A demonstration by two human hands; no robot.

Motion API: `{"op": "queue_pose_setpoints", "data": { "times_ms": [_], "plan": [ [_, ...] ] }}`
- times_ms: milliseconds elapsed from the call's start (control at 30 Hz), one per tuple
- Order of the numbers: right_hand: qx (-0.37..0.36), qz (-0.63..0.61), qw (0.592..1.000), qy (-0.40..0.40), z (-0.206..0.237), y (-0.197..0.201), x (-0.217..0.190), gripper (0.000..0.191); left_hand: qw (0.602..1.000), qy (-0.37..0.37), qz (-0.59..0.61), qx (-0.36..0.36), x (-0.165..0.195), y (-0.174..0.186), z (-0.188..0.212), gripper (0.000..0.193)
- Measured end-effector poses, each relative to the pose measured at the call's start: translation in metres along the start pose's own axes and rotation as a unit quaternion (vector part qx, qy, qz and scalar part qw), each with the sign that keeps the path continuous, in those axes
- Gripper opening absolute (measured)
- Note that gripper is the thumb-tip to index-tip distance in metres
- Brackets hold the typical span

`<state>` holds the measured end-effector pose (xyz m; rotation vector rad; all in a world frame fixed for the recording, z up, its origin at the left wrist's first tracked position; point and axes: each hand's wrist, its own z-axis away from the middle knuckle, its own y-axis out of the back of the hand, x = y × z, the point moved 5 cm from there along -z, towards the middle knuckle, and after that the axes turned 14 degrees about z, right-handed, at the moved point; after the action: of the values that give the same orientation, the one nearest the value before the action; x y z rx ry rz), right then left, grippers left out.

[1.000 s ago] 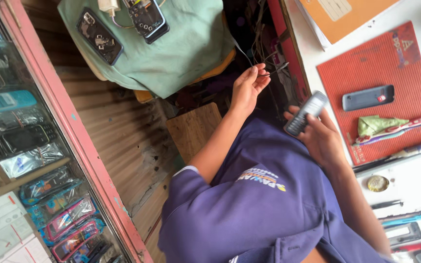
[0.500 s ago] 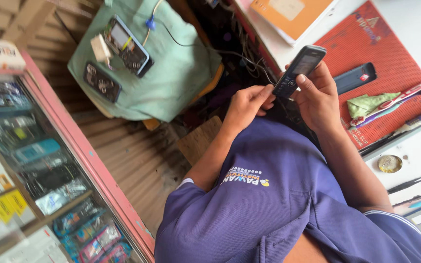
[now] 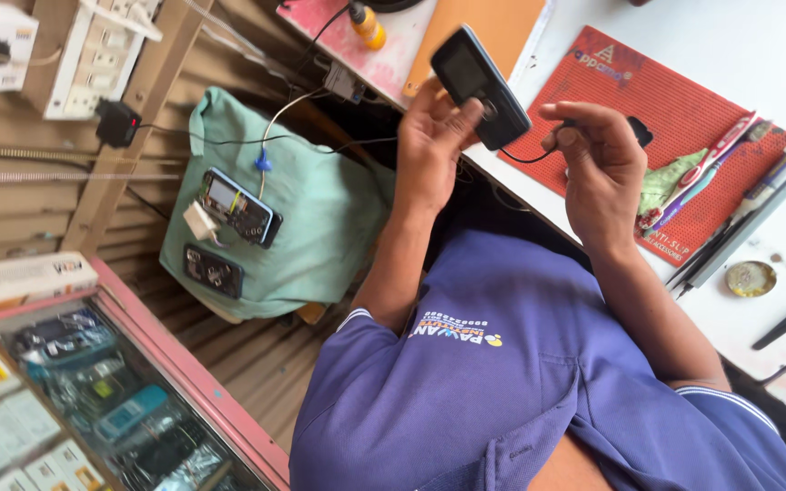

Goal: The person disassembles a silver feature phone, removes the keypad, and reassembles the device. They then connect a black feature phone to a charging cable and use a screwdriver to adjust the back of the silver phone.

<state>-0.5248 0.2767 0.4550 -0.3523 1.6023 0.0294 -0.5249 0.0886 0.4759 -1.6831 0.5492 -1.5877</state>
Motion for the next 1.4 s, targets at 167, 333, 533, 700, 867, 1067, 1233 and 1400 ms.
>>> {"op": "queue_pose_setpoints", "data": {
  "times_ms": [167, 333, 533, 700, 867, 1067, 1233, 1400],
  "plan": [
    [-0.005, 0.017, 0.999, 0.038, 0.000, -0.008, -0.007, 0.023, 0.994, 0.052, 0.094, -0.033, 0.007, -0.017, -0.022, 0.068],
    [0.057, 0.262, 0.958, 0.103, 0.004, -0.019, -0.012, 0.027, 0.989, 0.097, 0.104, -0.037, 0.010, -0.015, -0.027, 0.070],
    [0.077, 0.264, 0.952, 0.135, 0.004, -0.033, -0.013, 0.022, 0.986, 0.113, 0.115, -0.048, 0.008, -0.005, -0.036, 0.067],
    [0.104, 0.353, 0.917, 0.151, 0.001, -0.039, -0.014, 0.017, 0.984, 0.115, 0.120, -0.058, 0.009, 0.004, -0.038, 0.067],
    [0.112, 0.398, 0.896, 0.161, -0.002, -0.045, -0.012, 0.017, 0.995, 0.054, 0.059, -0.060, 0.019, 0.016, -0.037, 0.075],
    [0.106, 0.334, 0.928, 0.125, -0.005, -0.051, 0.002, 0.014, 0.989, -0.058, -0.098, -0.093, 0.036, 0.030, -0.028, 0.080],
    [0.098, 0.294, 0.942, 0.126, -0.004, -0.057, 0.016, 0.014, 0.994, -0.008, -0.079, -0.080, 0.035, 0.046, -0.030, 0.083],
    [0.103, 0.272, 0.951, 0.108, -0.001, -0.053, 0.034, 0.014, 0.993, 0.001, -0.094, -0.075, 0.034, 0.055, -0.030, 0.082]
  ]
}}
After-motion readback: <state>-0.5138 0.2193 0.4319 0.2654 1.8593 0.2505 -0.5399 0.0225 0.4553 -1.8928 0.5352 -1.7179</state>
